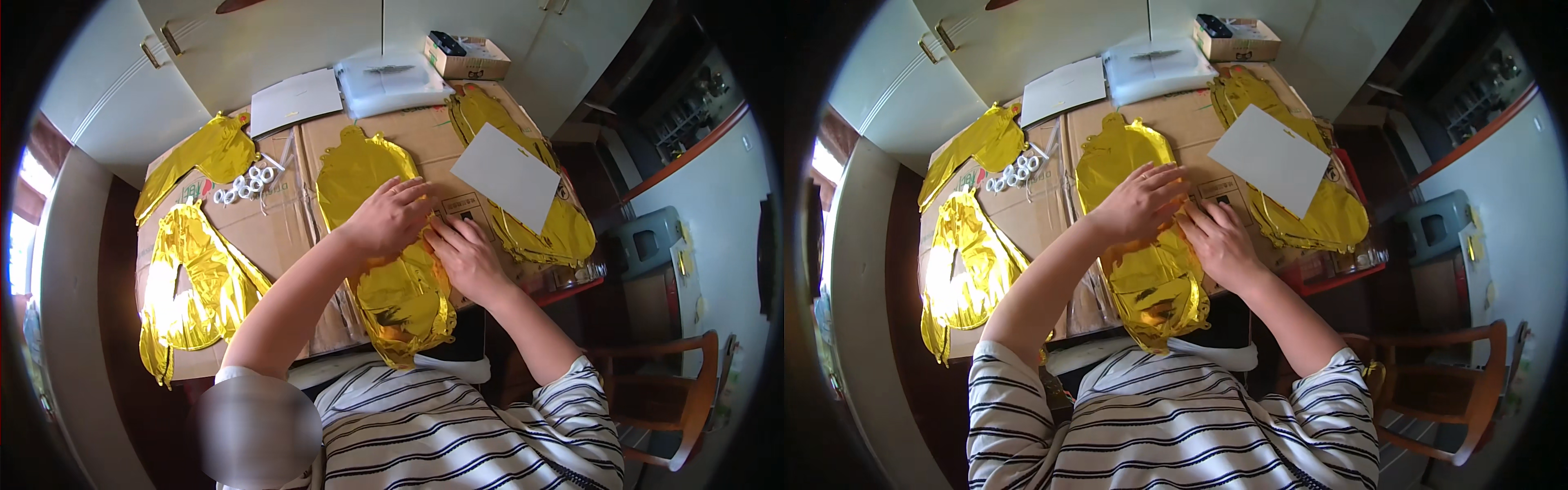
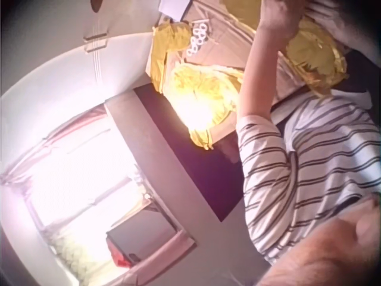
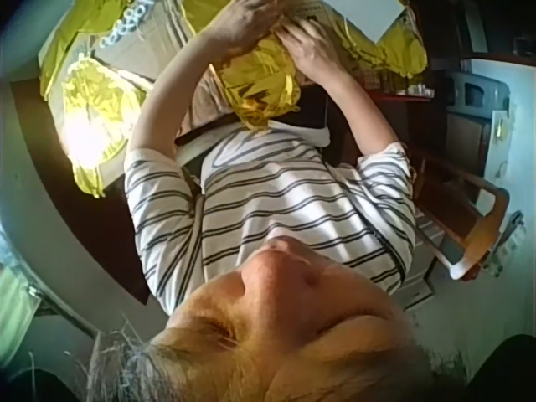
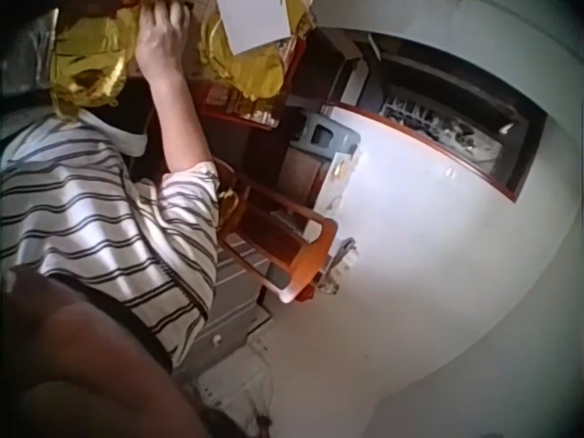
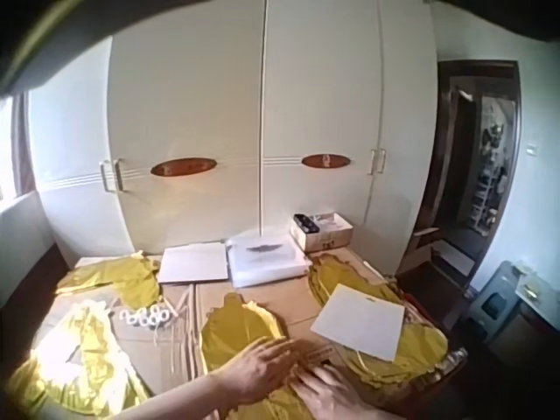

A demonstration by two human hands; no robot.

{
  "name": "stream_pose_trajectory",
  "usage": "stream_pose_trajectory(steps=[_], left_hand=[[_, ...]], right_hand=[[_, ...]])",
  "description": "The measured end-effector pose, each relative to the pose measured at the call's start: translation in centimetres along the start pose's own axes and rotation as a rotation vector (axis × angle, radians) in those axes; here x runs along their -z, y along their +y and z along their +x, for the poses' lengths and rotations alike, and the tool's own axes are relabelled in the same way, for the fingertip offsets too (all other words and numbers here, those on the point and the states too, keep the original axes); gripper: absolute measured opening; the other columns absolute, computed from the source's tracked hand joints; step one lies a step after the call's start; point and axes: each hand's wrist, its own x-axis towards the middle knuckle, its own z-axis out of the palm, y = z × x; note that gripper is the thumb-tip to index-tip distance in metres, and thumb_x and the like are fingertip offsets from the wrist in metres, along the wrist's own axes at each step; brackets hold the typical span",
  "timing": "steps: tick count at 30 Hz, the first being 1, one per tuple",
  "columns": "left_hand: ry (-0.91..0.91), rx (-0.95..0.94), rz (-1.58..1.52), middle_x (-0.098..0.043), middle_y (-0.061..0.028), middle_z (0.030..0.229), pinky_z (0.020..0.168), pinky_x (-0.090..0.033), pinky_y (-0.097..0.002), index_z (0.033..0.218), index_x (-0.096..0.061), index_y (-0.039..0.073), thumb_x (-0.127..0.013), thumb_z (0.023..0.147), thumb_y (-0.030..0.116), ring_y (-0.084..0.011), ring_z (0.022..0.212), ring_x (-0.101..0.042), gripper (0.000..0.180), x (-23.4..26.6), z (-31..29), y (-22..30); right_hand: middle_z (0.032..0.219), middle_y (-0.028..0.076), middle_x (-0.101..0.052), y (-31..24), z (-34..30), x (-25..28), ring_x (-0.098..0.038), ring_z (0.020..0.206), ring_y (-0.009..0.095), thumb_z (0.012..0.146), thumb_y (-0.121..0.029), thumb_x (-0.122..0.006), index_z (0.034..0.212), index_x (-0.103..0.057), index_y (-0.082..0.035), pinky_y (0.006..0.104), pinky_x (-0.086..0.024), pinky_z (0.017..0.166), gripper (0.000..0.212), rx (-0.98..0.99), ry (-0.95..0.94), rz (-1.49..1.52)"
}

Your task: Folding gold foil letter balloons on a flat surface for packaging.

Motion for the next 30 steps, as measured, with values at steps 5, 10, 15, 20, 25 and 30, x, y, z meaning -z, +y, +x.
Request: stream_pose_trajectory(steps=[5, 10, 15, 20, 25, 30], left_hand=[[-0.095, 0.053, -0.023, -0.05, -0.0119, 0.153, 0.121, -0.029, -0.0497, 0.141, -0.058, 0.009, -0.058, 0.099, 0.028, -0.0299, 0.145, -0.041, 0.046, -1.5, -0.4, -1.0], [-0.094, 0.051, -0.031, -0.05, -0.012, 0.153, 0.122, -0.028, -0.0496, 0.142, -0.057, 0.009, -0.059, 0.099, 0.029, -0.0296, 0.146, -0.04, 0.048, -1.5, -0.7, -1.0], [-0.031, 0.053, -0.071, -0.045, -0.0152, 0.156, 0.123, -0.027, -0.05, 0.145, -0.053, 0.009, -0.063, 0.096, 0.029, -0.0324, 0.147, -0.038, 0.054, -1.6, -0.7, -1.1], [0.096, 0.009, -0.097, -0.052, -0.0171, 0.145, 0.123, -0.028, -0.05, 0.138, -0.056, 0.007, -0.071, 0.09, 0.024, -0.0369, 0.144, -0.04, 0.052, -1.4, -0.7, -1.0], [0.316, 0.039, -0.109, -0.064, -0.017, 0.118, 0.105, -0.045, -0.0474, 0.113, -0.067, 0.004, -0.074, 0.087, 0.012, -0.036, 0.119, -0.059, 0.028, 0.8, -1.2, -0.8], [0.35, 0.161, -0.077, -0.066, -0.014, 0.105, 0.09, -0.052, -0.0414, 0.1, -0.068, 0.003, -0.073, 0.085, 0.002, -0.0327, 0.103, -0.065, 0.016, 6.3, -4.6, 0.0]], right_hand=[[0.138, 0.014, -0.06, 0.2, -0.7, 0.5, -0.05, 0.132, 0.034, 0.093, -0.014, -0.062, 0.126, -0.067, -0.006, 0.0483, -0.038, 0.113, 0.035, 0.002, -0.019, 0.022], [0.141, 0.011, -0.059, -0.9, -2.8, 3.4, -0.05, 0.134, 0.033, 0.093, -0.016, -0.067, 0.126, -0.068, -0.009, 0.0478, -0.036, 0.115, 0.034, -0.009, -0.138, 0.079], [0.135, 0.013, -0.062, -1.4, -2.0, 4.4, -0.053, 0.132, 0.03, 0.091, -0.018, -0.07, 0.12, -0.069, -0.006, 0.0479, -0.037, 0.114, 0.032, 0.005, -0.074, 0.203], [0.127, 0.012, -0.065, -0.3, -0.8, 1.9, -0.057, 0.123, 0.03, 0.088, -0.015, -0.071, 0.116, -0.07, -0.006, 0.0462, -0.042, 0.109, 0.03, 0.113, -0.048, 0.177], [0.12, 0.011, -0.067, -0.2, -0.5, 1.6, -0.059, 0.117, 0.03, 0.084, -0.011, -0.073, 0.112, -0.071, -0.006, 0.043, -0.046, 0.105, 0.028, 0.113, -0.011, 0.216], [0.12, 0.009, -0.069, -0.2, -0.1, 2.2, -0.061, 0.117, 0.028, 0.084, -0.01, -0.075, 0.109, -0.073, -0.006, 0.0411, -0.049, 0.103, 0.026, 0.099, -0.053, 0.233]])
